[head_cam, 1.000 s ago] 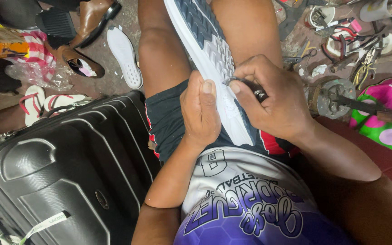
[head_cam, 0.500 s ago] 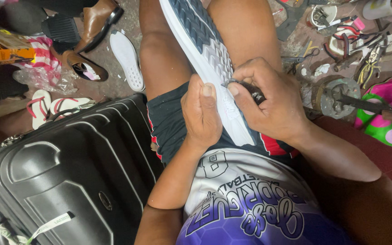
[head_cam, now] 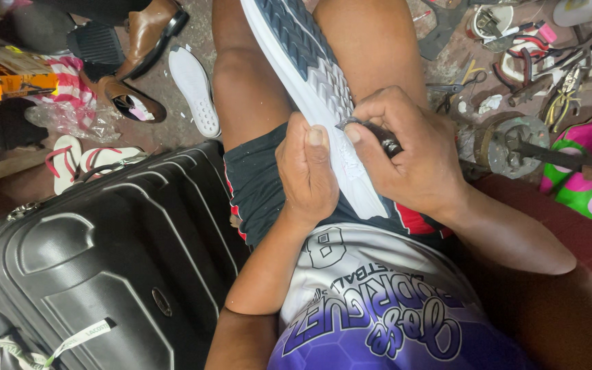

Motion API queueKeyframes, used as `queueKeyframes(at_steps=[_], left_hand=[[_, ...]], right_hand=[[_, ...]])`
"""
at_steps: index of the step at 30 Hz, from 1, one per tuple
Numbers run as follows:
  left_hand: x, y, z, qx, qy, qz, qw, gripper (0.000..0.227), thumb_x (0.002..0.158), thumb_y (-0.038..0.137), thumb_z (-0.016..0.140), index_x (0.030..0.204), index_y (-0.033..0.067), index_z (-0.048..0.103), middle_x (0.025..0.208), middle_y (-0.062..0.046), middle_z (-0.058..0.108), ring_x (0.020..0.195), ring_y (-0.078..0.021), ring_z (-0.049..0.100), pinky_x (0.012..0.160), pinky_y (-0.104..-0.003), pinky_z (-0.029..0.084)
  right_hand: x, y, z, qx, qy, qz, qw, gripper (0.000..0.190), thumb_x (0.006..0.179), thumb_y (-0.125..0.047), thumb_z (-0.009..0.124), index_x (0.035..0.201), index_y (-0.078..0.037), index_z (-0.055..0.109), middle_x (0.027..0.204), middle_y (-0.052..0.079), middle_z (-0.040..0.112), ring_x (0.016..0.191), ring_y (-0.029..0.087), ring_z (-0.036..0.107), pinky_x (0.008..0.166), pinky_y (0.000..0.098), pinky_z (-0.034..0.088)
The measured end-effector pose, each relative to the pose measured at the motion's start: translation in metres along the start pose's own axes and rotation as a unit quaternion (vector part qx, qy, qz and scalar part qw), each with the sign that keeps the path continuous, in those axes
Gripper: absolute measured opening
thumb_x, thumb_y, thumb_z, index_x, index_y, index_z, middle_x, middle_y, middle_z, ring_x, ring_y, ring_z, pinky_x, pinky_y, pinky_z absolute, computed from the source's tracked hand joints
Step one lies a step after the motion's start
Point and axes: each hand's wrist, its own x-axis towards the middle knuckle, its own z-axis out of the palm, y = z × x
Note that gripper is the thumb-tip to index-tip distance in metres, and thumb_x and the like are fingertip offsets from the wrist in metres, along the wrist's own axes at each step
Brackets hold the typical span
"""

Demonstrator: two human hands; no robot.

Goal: The person uses a utility knife to trim excess material from the white midsole of a sneaker. They hold the shoe on their lap, scrape along the edges, and occasionally flip the shoe to access different areas.

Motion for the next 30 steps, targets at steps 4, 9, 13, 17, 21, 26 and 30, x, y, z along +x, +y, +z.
queueKeyframes(at_steps=[4,9,13,17,21,26,30], left_hand=[[0.000,-0.001,0.001,0.003,0.002,0.013,1.000,0.030,0.117,0.022,0.038,0.100,0.0007,0.051,0.081,-0.009,0.052,0.067,-0.0140,0.047,0.064,-0.031,0.041],[-0.001,-0.003,0.003,0.007,0.005,0.007,1.000,0.030,0.117,0.021,0.039,0.097,0.0009,0.049,0.076,-0.009,0.049,0.064,-0.0150,0.044,0.062,-0.031,0.039],[-0.001,-0.004,0.004,0.009,0.002,0.019,1.000,0.031,0.116,0.022,0.039,0.096,0.0009,0.048,0.076,-0.009,0.048,0.064,-0.0150,0.044,0.062,-0.032,0.038],[0.000,-0.003,0.004,0.009,0.003,0.019,1.000,0.031,0.117,0.022,0.039,0.095,0.0017,0.047,0.078,-0.009,0.047,0.064,-0.0153,0.042,0.062,-0.032,0.038],[0.000,-0.002,0.004,0.000,-0.001,0.016,1.000,0.031,0.117,0.023,0.038,0.098,0.0013,0.049,0.079,-0.009,0.049,0.065,-0.0151,0.044,0.063,-0.031,0.039],[0.000,0.000,0.004,-0.002,-0.002,0.020,1.000,0.032,0.118,0.024,0.037,0.101,0.0009,0.050,0.081,-0.008,0.051,0.067,-0.0148,0.046,0.064,-0.031,0.041],[0.000,-0.001,0.004,-0.004,-0.002,0.021,1.000,0.032,0.117,0.024,0.037,0.101,0.0007,0.050,0.080,-0.008,0.049,0.066,-0.0147,0.044,0.063,-0.031,0.039]], right_hand=[[0.001,-0.001,-0.002,-0.005,0.000,-0.031,1.000,0.016,0.104,-0.009,0.072,0.112,-0.003,0.058,0.095,0.010,0.072,0.084,0.020,0.076,0.072,0.0313,0.057],[0.000,-0.003,-0.006,-0.049,0.009,-0.049,0.998,0.016,0.103,-0.008,0.073,0.111,-0.003,0.060,0.098,0.012,0.071,0.087,0.026,0.075,0.073,0.0344,0.057],[0.000,-0.004,-0.008,-0.050,0.010,-0.069,0.996,0.015,0.103,-0.007,0.073,0.110,-0.003,0.061,0.098,0.012,0.070,0.085,0.027,0.074,0.072,0.0352,0.057],[-0.001,-0.005,-0.010,-0.053,0.007,-0.068,0.996,0.015,0.103,-0.007,0.073,0.110,-0.003,0.061,0.098,0.012,0.070,0.083,0.028,0.074,0.071,0.0359,0.056],[-0.002,-0.005,-0.011,-0.062,0.005,-0.073,0.995,0.015,0.103,-0.008,0.074,0.111,-0.003,0.061,0.098,0.012,0.070,0.084,0.029,0.073,0.071,0.0367,0.056],[-0.003,-0.003,-0.012,-0.074,0.002,-0.082,0.994,0.016,0.103,-0.009,0.074,0.111,-0.003,0.061,0.098,0.011,0.071,0.084,0.028,0.074,0.070,0.0368,0.056],[-0.004,-0.003,-0.013,-0.081,-0.003,-0.096,0.992,0.016,0.103,-0.009,0.074,0.111,-0.003,0.061,0.099,0.011,0.071,0.085,0.029,0.074,0.071,0.0367,0.056]])
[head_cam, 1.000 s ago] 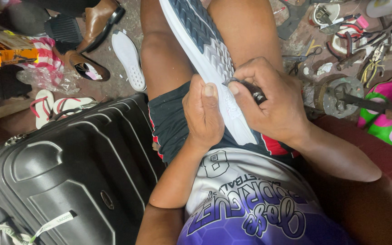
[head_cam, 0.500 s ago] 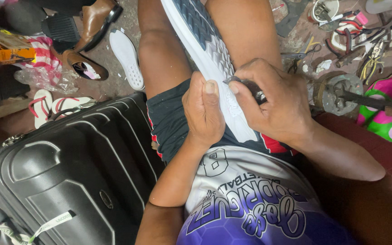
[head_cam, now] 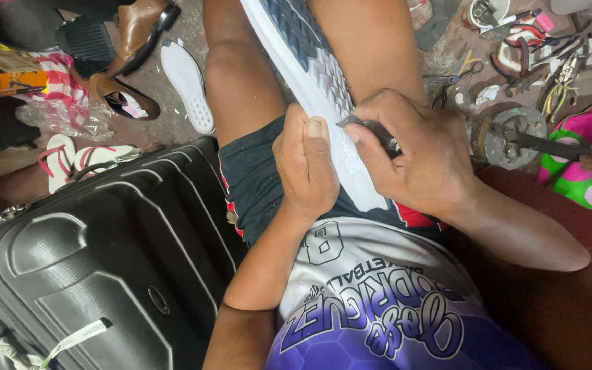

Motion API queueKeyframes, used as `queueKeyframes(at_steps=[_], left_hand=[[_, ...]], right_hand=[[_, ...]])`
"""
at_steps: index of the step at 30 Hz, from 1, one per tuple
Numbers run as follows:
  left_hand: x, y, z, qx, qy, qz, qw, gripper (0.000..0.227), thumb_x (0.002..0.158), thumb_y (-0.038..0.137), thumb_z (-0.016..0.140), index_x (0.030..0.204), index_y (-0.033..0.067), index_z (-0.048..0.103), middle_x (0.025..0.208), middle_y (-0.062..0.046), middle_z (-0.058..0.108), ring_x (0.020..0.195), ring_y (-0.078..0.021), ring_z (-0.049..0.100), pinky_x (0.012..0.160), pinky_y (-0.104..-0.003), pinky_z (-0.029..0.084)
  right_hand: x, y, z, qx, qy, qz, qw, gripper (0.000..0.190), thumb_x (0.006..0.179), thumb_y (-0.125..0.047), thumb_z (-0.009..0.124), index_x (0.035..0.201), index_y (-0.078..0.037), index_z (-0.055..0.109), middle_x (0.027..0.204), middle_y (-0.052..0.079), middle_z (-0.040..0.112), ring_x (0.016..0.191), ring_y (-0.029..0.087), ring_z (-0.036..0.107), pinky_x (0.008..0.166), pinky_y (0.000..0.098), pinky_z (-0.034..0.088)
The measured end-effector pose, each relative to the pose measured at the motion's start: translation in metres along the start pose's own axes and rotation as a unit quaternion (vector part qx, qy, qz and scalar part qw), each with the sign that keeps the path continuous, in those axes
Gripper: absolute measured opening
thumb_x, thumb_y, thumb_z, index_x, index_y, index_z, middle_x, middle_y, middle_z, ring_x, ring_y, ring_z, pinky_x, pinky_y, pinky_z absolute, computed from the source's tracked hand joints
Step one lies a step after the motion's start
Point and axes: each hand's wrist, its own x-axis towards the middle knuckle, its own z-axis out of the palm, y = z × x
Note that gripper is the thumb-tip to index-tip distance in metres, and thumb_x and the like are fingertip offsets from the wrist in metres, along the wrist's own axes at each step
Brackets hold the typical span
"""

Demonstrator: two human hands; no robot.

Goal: The person uses a utility knife to trim excess material from the white midsole of a sneaker. They hold the shoe on their lap, scrape along the edges, and occasionally flip the shoe to access different areas.

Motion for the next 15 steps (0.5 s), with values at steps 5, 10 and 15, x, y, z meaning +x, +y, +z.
queueKeyframes(at_steps=[5,10,15], left_hand=[[0.0004,-0.0013,0.0018,0.005,0.003,0.000,1.000,0.031,0.119,0.023,0.038,0.097,0.0022,0.047,0.075,-0.008,0.048,0.066,-0.0148,0.043,0.063,-0.031,0.039],[-0.0011,-0.0002,0.0015,0.002,0.001,0.000,1.000,0.032,0.118,0.024,0.037,0.101,0.0008,0.050,0.080,-0.009,0.050,0.066,-0.0146,0.045,0.064,-0.031,0.040],[-0.0004,0.0008,0.0020,0.001,0.001,-0.003,1.000,0.032,0.118,0.025,0.038,0.102,0.0009,0.051,0.080,-0.009,0.052,0.067,-0.0147,0.047,0.065,-0.032,0.041]], right_hand=[[0.0024,-0.0003,-0.0030,-0.001,-0.010,0.003,1.000,0.014,0.102,-0.008,0.074,0.107,-0.003,0.062,0.091,0.010,0.070,0.073,0.026,0.071,0.062,0.0361,0.052],[0.0006,0.0008,-0.0059,-0.011,-0.024,-0.006,1.000,0.014,0.102,-0.009,0.075,0.107,-0.004,0.062,0.090,0.009,0.069,0.070,0.027,0.069,0.060,0.0369,0.051],[0.0009,0.0026,-0.0081,-0.021,-0.025,-0.032,0.999,0.016,0.105,-0.011,0.075,0.110,-0.004,0.061,0.095,0.009,0.069,0.072,0.027,0.071,0.059,0.0355,0.052]])
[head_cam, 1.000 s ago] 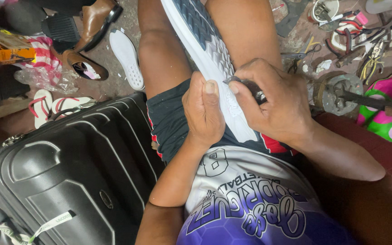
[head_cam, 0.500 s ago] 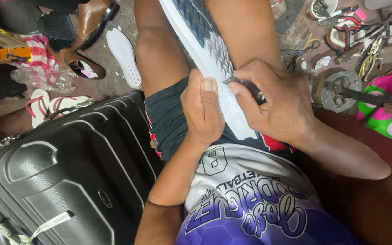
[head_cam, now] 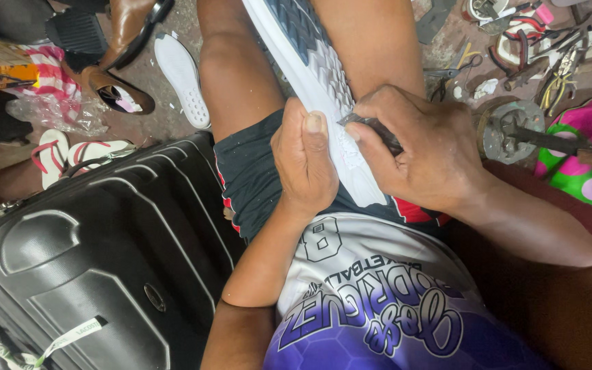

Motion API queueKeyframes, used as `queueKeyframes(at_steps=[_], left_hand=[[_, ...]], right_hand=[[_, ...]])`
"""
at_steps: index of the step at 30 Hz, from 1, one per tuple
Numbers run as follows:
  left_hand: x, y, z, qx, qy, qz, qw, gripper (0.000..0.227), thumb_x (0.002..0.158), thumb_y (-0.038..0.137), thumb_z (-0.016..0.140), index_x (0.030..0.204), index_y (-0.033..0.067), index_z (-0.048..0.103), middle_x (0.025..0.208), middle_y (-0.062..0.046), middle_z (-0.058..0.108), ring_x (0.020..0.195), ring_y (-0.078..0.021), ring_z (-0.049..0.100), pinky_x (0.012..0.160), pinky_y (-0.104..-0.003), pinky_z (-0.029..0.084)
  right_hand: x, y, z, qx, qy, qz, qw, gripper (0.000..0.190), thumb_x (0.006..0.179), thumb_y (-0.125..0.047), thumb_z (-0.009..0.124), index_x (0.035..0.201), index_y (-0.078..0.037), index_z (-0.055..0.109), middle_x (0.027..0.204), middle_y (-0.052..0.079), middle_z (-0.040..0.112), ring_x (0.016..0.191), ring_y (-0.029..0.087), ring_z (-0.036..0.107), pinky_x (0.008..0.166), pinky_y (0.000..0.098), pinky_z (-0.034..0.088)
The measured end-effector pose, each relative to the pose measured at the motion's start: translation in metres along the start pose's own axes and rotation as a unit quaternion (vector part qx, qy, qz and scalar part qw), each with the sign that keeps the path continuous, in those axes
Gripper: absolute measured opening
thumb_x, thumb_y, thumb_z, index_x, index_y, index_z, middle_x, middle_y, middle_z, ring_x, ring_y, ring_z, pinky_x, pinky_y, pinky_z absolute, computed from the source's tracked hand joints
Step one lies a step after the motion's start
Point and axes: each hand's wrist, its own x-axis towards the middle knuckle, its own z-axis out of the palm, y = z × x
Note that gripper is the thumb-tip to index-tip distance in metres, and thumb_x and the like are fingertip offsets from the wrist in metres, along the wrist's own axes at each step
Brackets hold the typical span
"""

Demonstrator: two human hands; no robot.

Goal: The person uses a utility knife to trim excess material from the white midsole of a sneaker. They hold the shoe on their lap, scrape along the edges, and occasionally flip the shoe to access different areas.

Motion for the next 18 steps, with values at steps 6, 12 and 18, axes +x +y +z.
queueKeyframes(at_steps=[6,12,18], left_hand=[[0.000,0.001,-0.001,0.005,-0.001,-0.005,1.000,0.033,0.118,0.026,0.038,0.101,0.0011,0.051,0.076,-0.009,0.050,0.067,-0.0153,0.045,0.064,-0.032,0.040],[0.000,-0.002,-0.003,0.007,-0.008,-0.002,1.000,0.034,0.119,0.027,0.038,0.102,0.0005,0.051,0.075,-0.007,0.048,0.067,-0.0134,0.044,0.064,-0.032,0.039],[-0.007,-0.006,-0.017,-0.051,0.010,-0.033,0.998,0.052,0.115,0.044,0.038,0.122,-0.0052,0.056,0.089,-0.005,0.055,0.076,-0.0102,0.049,0.071,-0.027,0.040]], right_hand=[[0.001,-0.002,-0.004,-0.040,-0.039,0.009,0.998,0.016,0.098,-0.014,0.078,0.102,-0.006,0.065,0.085,0.008,0.070,0.063,0.029,0.067,0.056,0.0398,0.050],[-0.005,-0.001,-0.005,0.011,-0.020,0.013,1.000,0.014,0.106,-0.013,0.071,0.110,-0.005,0.061,0.095,0.009,0.069,0.074,0.025,0.069,0.063,0.0370,0.052],[-0.007,0.010,-0.008,0.328,-0.038,0.279,0.902,0.022,0.104,-0.022,0.060,0.117,-0.004,0.053,0.093,0.000,0.057,0.075,0.002,0.049,0.063,0.0206,0.042]])
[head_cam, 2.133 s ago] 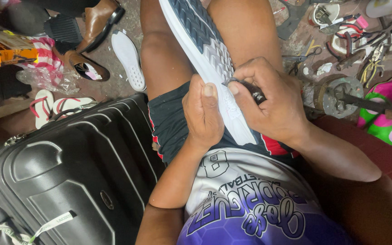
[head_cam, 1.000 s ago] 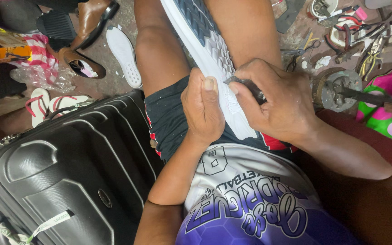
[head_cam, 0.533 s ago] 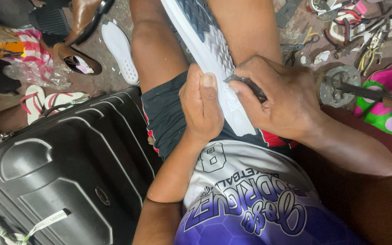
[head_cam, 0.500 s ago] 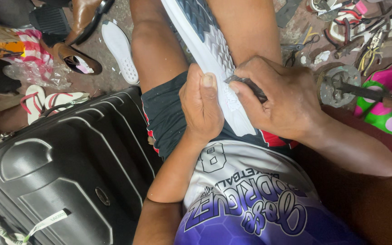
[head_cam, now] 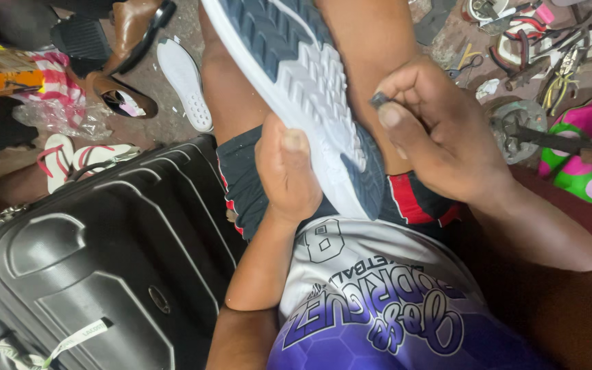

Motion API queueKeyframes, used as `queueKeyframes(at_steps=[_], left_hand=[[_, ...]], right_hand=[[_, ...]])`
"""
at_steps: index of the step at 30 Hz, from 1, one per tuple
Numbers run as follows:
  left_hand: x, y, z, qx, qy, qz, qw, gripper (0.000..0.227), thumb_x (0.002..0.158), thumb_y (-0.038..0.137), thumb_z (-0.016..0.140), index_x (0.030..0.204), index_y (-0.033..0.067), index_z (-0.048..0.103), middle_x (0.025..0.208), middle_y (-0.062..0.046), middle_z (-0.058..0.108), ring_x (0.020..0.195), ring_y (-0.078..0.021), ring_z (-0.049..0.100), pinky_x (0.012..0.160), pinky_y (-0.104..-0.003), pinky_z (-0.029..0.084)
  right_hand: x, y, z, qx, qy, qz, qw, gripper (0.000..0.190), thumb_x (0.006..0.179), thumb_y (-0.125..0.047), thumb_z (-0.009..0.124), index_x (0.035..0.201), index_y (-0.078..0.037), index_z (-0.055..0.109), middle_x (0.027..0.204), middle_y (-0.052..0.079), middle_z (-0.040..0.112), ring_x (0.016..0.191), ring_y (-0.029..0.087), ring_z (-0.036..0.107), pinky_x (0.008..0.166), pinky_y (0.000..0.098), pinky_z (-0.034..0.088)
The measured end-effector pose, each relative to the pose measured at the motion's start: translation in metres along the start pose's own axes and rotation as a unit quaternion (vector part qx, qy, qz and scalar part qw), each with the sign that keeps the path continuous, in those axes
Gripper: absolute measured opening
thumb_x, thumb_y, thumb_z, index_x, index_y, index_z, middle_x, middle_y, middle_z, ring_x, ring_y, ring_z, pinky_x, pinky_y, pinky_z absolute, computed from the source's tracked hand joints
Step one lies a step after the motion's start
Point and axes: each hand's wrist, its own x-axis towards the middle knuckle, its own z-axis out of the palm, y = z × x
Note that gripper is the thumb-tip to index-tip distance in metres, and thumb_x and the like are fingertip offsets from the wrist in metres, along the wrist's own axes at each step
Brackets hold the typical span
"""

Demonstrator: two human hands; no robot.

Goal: The person uses a utility knife to trim excess material from the white midsole of a sneaker. They hold the shoe on their lap, scrape along the edges, and occasionally flip the shoe to access different areas.

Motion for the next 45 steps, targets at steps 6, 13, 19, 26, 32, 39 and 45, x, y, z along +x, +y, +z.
queueKeyframes(at_steps=[6,13,19,26,32,39,45], left_hand=[[0.006,-0.007,-0.010,-0.191,0.021,0.015,0.981,0.063,0.117,0.049,0.046,0.147,-0.0071,0.045,0.141,-0.013,0.057,0.125,-0.0171,0.054,0.113,-0.031,0.041],[0.023,-0.009,-0.028,-0.134,0.037,0.067,0.988,0.062,0.120,0.048,0.044,0.152,-0.0042,0.044,0.151,-0.010,0.052,0.135,-0.0166,0.050,0.119,-0.031,0.036],[0.020,-0.030,-0.038,-0.349,-0.042,0.000,0.936,0.065,0.108,0.032,0.068,0.154,-0.0037,0.039,0.148,-0.013,0.053,0.137,-0.0193,0.054,0.119,-0.035,0.040],[0.020,-0.043,-0.053,-0.443,-0.102,-0.066,0.888,0.047,0.109,0.017,0.070,0.142,-0.0071,0.047,0.136,-0.016,0.060,0.125,-0.0187,0.059,0.109,-0.032,0.045],[0.021,-0.031,-0.049,-0.410,-0.079,-0.026,0.908,0.050,0.096,0.008,0.066,0.141,-0.0021,0.047,0.137,-0.012,0.059,0.128,-0.0125,0.058,0.113,-0.025,0.042],[0.022,-0.036,-0.037,-0.231,0.053,-0.049,0.970,0.020,0.104,0.006,0.067,0.109,0.0044,0.048,0.090,0.001,0.050,0.076,-0.0013,0.044,0.067,-0.019,0.036],[0.025,-0.030,-0.037,-0.202,0.048,-0.069,0.976,0.020,0.116,0.020,0.056,0.108,0.0010,0.055,0.086,-0.002,0.063,0.070,-0.0027,0.052,0.062,-0.019,0.040]], right_hand=[[0.009,0.011,0.003,0.067,-0.053,-0.056,0.995,0.044,0.094,-0.025,0.064,0.127,0.000,0.049,0.116,-0.002,0.059,0.087,0.001,0.053,0.075,0.0194,0.046],[0.015,0.017,0.027,0.139,-0.104,-0.098,0.980,0.056,0.089,-0.010,0.081,0.135,0.004,0.051,0.121,0.008,0.065,0.111,0.009,0.061,0.092,0.0248,0.050],[0.021,0.013,0.037,0.197,-0.102,-0.063,0.973,0.057,0.089,-0.007,0.079,0.135,0.004,0.049,0.123,0.010,0.067,0.115,0.013,0.065,0.103,0.0292,0.053],[0.026,0.011,0.040,0.182,-0.082,-0.074,0.977,0.052,0.092,-0.007,0.078,0.135,0.003,0.050,0.122,0.011,0.068,0.111,0.012,0.066,0.101,0.0276,0.054],[0.030,0.012,0.040,0.153,-0.065,-0.081,0.983,0.054,0.090,0.000,0.081,0.134,0.002,0.050,0.117,0.011,0.067,0.103,0.011,0.065,0.086,0.0225,0.053],[0.034,0.018,0.046,0.130,-0.063,-0.083,0.986,0.052,0.092,0.002,0.080,0.133,0.003,0.049,0.120,0.012,0.067,0.109,0.012,0.067,0.097,0.0259,0.057],[0.042,0.018,0.038,0.193,-0.107,0.016,0.975,0.041,0.098,-0.014,0.074,0.130,0.002,0.054,0.120,0.009,0.069,0.105,0.010,0.067,0.093,0.0240,0.055]])
